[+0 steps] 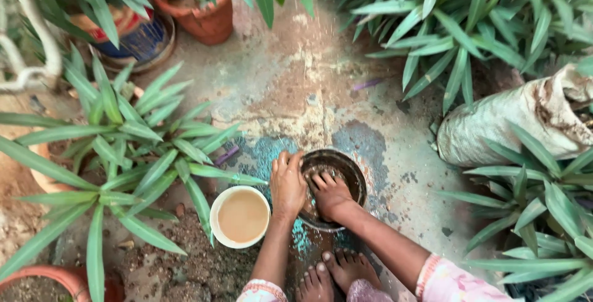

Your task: The recorder is mixing soil and preparing a small pot for planting.

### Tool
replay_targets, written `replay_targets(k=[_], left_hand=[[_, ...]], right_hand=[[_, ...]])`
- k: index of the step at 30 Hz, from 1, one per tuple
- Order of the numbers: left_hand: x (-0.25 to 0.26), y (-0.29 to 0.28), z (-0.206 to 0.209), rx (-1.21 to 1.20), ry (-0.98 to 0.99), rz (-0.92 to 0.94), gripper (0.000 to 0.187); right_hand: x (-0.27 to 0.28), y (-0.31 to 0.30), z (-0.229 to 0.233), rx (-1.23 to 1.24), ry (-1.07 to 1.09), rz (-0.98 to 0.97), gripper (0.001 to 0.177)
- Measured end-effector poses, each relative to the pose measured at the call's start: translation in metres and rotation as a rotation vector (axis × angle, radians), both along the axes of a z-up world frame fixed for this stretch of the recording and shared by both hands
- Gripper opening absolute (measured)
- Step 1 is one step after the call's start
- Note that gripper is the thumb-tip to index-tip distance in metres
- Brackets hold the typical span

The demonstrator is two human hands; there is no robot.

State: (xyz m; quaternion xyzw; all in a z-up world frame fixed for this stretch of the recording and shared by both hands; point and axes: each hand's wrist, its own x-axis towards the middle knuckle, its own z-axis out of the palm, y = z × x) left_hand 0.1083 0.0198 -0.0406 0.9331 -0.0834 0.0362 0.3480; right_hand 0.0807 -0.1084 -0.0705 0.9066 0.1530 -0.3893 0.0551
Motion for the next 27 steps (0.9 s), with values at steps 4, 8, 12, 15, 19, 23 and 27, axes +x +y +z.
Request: replay_targets(k=[4,8,12,15,19,23,27], left_hand=[[-0.002,0.0,0.012,-0.027,0.029,0.02,0.026],[0.001,-0.001,0.001,-0.031,0.015,0.051,0.032],[0.0,-0.001,-0.005,-0.02,0.062,0.083,0.038],[0.005,-0.003,-0.005,-0.018,0.064,0.076,0.039],[-0.004,-0.001,-0.005,-0.014,0.064,0.05,0.039],[-0.002,-0.003,0.006,-0.025,0.145,0.075,0.038],[-0.001,0.002,0.0,-0.022,0.164,0.129,0.038]], right_hand=[[0.004,0.003,-0.029,-0.048,-0.056,0.049,0.057],[0.005,0.0,-0.006,0.079,0.078,-0.137,0.083],[0.001,-0.006,-0.033,0.14,0.147,-0.181,0.085],[0.006,0.003,-0.013,-0.016,0.149,-0.026,0.09],[0.008,0.009,-0.004,-0.096,0.146,0.027,0.08],[0.001,0.003,0.005,0.022,0.126,-0.062,0.088],[0.001,-0.019,-0.005,0.026,-0.025,-0.04,0.094]])
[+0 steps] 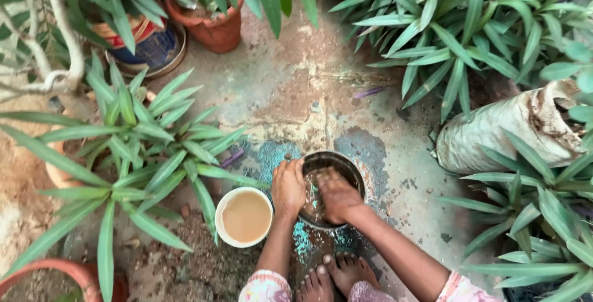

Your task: The recorder is mixing soil and preparing a small pot for planting.

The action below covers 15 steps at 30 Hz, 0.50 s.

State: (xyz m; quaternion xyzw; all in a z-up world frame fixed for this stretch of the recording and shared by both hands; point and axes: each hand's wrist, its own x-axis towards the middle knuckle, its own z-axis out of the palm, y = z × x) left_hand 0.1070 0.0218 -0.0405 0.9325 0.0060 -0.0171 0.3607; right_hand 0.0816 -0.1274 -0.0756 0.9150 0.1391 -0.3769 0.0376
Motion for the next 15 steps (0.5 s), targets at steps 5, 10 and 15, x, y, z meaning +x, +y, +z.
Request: replay_targets(k=[5,10,15], left_hand=[[0.007,-0.004,-0.027,0.013,-0.052,-0.011,0.037],[-0.005,-0.001,0.0,0.003,-0.049,-0.011,0.033],[-0.008,-0.003,0.005,-0.031,-0.025,-0.008,0.032]], right_hand=[[0.003,0.014,0.042,-0.102,0.162,-0.105,0.085],[0.013,0.007,0.002,-0.127,0.313,-0.19,0.098],[-0.002,-0.005,-0.072,-0.099,0.244,-0.01,0.086]])
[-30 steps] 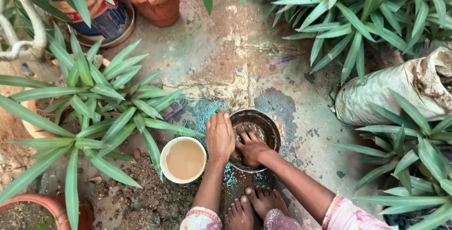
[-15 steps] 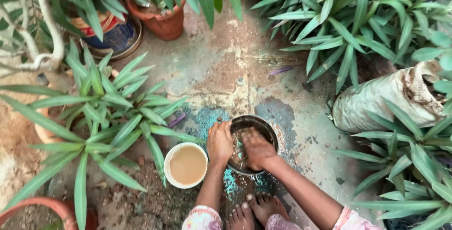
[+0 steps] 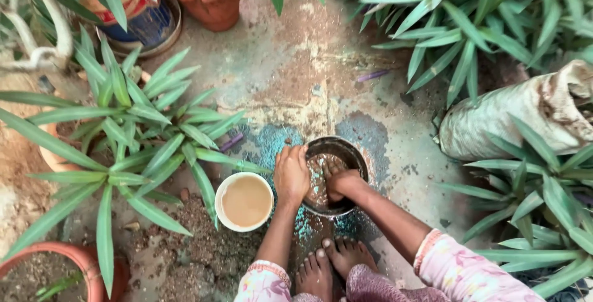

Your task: The recorder is mixing soil and preparing a small pot for planting.

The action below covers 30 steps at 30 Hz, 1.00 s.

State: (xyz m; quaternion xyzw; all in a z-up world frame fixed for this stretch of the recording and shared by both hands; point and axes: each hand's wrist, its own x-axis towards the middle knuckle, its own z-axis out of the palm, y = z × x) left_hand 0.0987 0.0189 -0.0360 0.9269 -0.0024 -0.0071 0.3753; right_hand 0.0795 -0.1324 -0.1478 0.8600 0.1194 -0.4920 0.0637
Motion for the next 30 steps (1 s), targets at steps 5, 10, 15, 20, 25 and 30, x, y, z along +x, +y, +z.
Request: replay_targets(k=[5,10,15,20,25,30], left_hand=[[-0.002,-0.002,0.005,0.007,-0.034,-0.003,0.031],[-0.002,0.003,0.0,0.042,-0.04,0.023,0.03],[0.005,0.0,0.001,-0.014,-0.047,0.018,0.029],[0.001,0.0,0.002,0.0,-0.013,0.017,0.03],[-0.002,0.003,0.002,0.049,0.004,0.016,0.031],[0.001,0.002,0.001,0.061,0.066,-0.014,0.033]], right_hand=[[0.016,0.0,0.064,0.014,-0.003,-0.125,0.079],[0.011,0.009,0.079,0.262,-0.135,-0.322,0.098],[0.017,0.009,0.028,0.014,-0.131,0.037,0.107],[0.02,0.026,0.104,0.028,-0.004,-0.1,0.114],[0.013,0.004,0.067,0.112,-0.1,-0.075,0.107],[0.0,0.009,0.087,0.015,0.09,-0.062,0.093]])
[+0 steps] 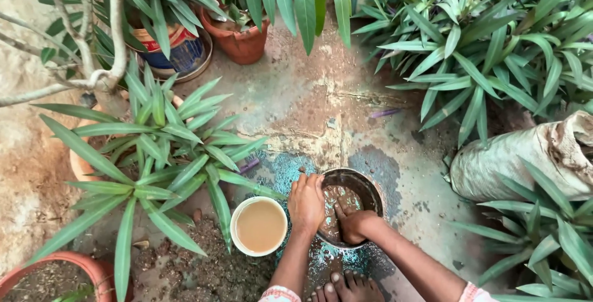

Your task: The recorder is mixing soil and preparing a small pot for planting.

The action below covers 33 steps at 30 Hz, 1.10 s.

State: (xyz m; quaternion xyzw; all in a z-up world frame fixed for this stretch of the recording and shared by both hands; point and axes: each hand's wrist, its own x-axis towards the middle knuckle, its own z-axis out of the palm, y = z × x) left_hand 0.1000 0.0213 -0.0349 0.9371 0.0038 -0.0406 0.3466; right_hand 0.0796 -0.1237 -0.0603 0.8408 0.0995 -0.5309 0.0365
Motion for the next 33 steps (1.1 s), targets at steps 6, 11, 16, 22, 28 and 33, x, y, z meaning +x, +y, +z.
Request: replay_targets(k=[6,11,16,22,28,33], left_hand=[[-0.005,0.002,0.01,-0.039,-0.075,0.01,0.032],[-0.003,0.004,0.0,-0.011,-0.098,0.003,0.03],[-0.002,0.002,-0.005,-0.014,-0.109,-0.003,0.028],[-0.002,0.003,0.006,-0.027,-0.074,0.004,0.03],[0.002,0.003,0.006,-0.034,-0.117,0.003,0.03],[-0.002,0.003,-0.006,-0.027,-0.092,0.008,0.032]], right_hand=[[0.012,0.007,-0.023,-0.096,0.076,0.036,0.094],[0.0,0.015,0.043,0.009,-0.013,-0.017,0.085],[-0.006,0.003,-0.003,0.075,-0.072,0.144,0.09],[0.001,0.0,-0.047,0.045,0.063,0.205,0.07],[0.004,0.003,-0.025,0.09,0.06,0.223,0.067],[-0.011,0.005,0.032,-0.111,-0.193,0.151,0.091]])
